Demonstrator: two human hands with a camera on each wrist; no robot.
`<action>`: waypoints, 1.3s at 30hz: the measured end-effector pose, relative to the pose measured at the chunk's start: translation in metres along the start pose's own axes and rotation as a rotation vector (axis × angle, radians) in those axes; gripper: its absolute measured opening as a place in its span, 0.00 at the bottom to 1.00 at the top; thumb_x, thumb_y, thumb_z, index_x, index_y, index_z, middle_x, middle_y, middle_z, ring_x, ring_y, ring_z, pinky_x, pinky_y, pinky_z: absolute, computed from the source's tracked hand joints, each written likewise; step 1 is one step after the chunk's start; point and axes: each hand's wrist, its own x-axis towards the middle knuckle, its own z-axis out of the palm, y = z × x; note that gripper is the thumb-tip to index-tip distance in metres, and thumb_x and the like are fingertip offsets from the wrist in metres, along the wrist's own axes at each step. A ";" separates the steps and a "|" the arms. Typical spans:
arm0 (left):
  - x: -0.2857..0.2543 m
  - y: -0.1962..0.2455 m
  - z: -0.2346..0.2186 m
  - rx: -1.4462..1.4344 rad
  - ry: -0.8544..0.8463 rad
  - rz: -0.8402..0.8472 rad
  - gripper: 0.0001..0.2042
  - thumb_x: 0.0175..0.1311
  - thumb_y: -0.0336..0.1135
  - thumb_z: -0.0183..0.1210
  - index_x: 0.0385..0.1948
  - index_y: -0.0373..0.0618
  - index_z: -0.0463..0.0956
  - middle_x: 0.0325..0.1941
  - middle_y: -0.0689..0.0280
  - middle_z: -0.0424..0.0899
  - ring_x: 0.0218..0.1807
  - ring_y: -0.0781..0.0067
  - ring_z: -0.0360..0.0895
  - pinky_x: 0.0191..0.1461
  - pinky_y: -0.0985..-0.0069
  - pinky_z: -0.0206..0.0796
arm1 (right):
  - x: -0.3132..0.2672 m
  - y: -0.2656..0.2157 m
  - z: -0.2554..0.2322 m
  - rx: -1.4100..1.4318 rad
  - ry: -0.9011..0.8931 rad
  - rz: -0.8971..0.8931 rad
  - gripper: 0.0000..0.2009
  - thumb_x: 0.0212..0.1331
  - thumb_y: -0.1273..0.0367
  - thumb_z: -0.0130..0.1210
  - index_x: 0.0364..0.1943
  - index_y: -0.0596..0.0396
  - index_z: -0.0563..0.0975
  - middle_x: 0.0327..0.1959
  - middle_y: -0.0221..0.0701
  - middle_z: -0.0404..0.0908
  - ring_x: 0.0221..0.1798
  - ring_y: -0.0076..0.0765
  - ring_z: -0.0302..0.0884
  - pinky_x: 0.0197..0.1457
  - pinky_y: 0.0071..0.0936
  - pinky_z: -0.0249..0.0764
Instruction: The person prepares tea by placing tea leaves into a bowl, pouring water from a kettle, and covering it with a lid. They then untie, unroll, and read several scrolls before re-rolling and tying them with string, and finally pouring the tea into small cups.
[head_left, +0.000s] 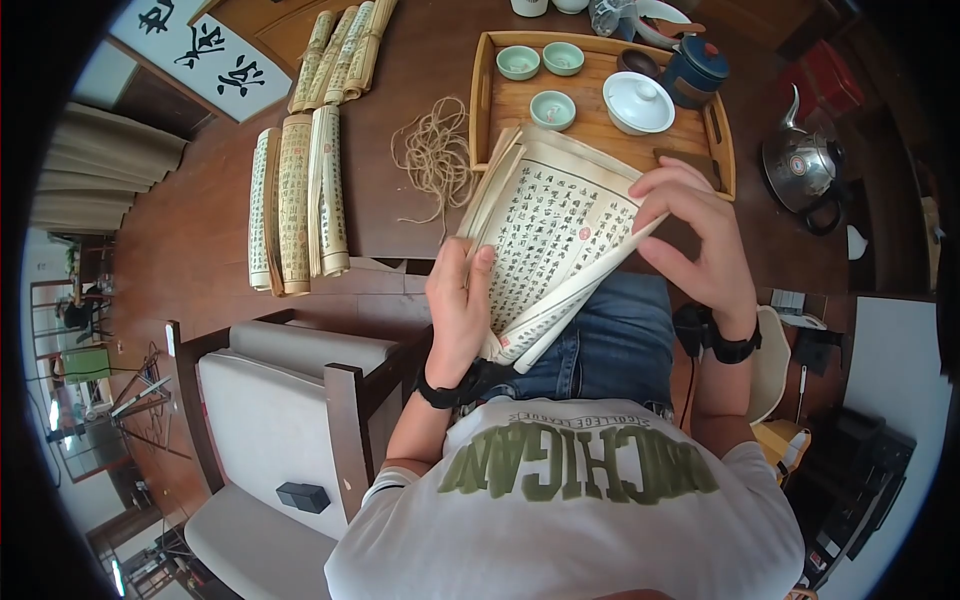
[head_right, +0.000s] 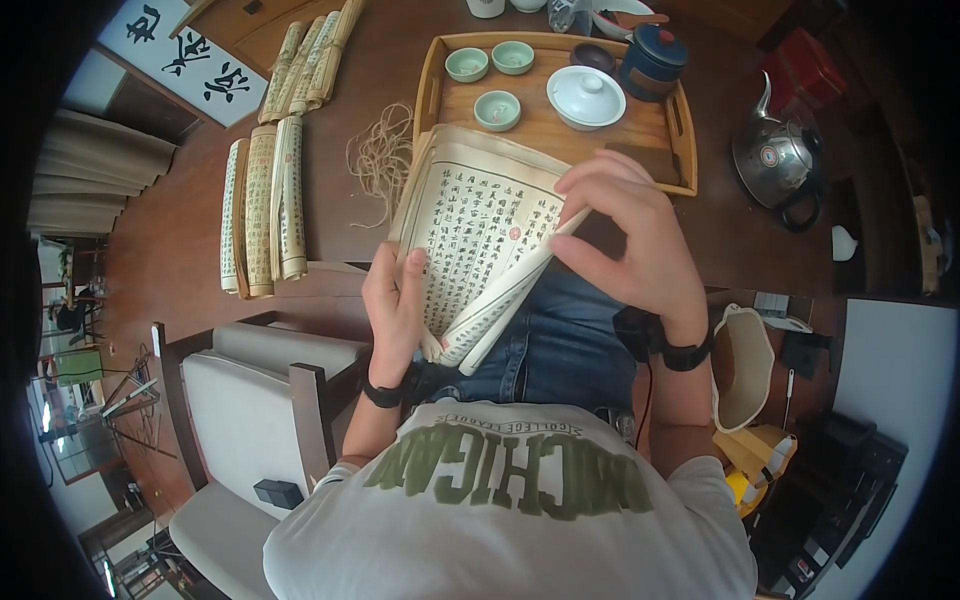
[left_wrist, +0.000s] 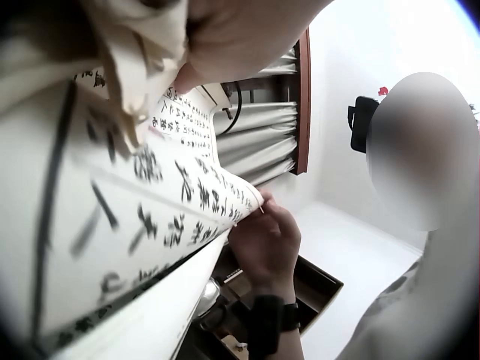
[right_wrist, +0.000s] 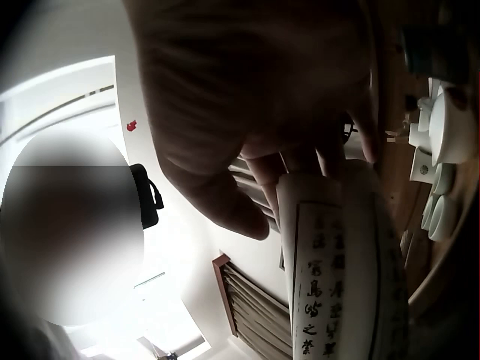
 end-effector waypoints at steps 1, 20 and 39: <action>-0.001 -0.002 0.002 -0.004 -0.003 -0.010 0.10 0.77 0.33 0.58 0.35 0.37 0.72 0.29 0.59 0.71 0.29 0.66 0.66 0.35 0.71 0.62 | 0.000 -0.002 0.007 -0.077 0.040 0.049 0.08 0.51 0.71 0.69 0.32 0.56 0.79 0.41 0.38 0.84 0.50 0.45 0.82 0.57 0.41 0.75; -0.012 0.005 0.013 -0.621 0.262 -0.154 0.18 0.78 0.29 0.55 0.66 0.41 0.66 0.50 0.62 0.80 0.38 0.84 0.73 0.40 0.83 0.66 | -0.015 0.022 0.109 0.667 0.184 0.469 0.30 0.64 0.77 0.48 0.73 0.63 0.59 0.56 0.53 0.81 0.60 0.51 0.83 0.64 0.40 0.74; -0.026 0.002 0.015 -0.504 -0.247 -0.139 0.41 0.63 0.30 0.73 0.71 0.37 0.52 0.66 0.52 0.73 0.65 0.66 0.75 0.67 0.66 0.71 | -0.017 -0.007 0.137 0.169 0.242 0.407 0.46 0.58 0.66 0.69 0.77 0.57 0.53 0.56 0.55 0.81 0.54 0.59 0.85 0.54 0.45 0.82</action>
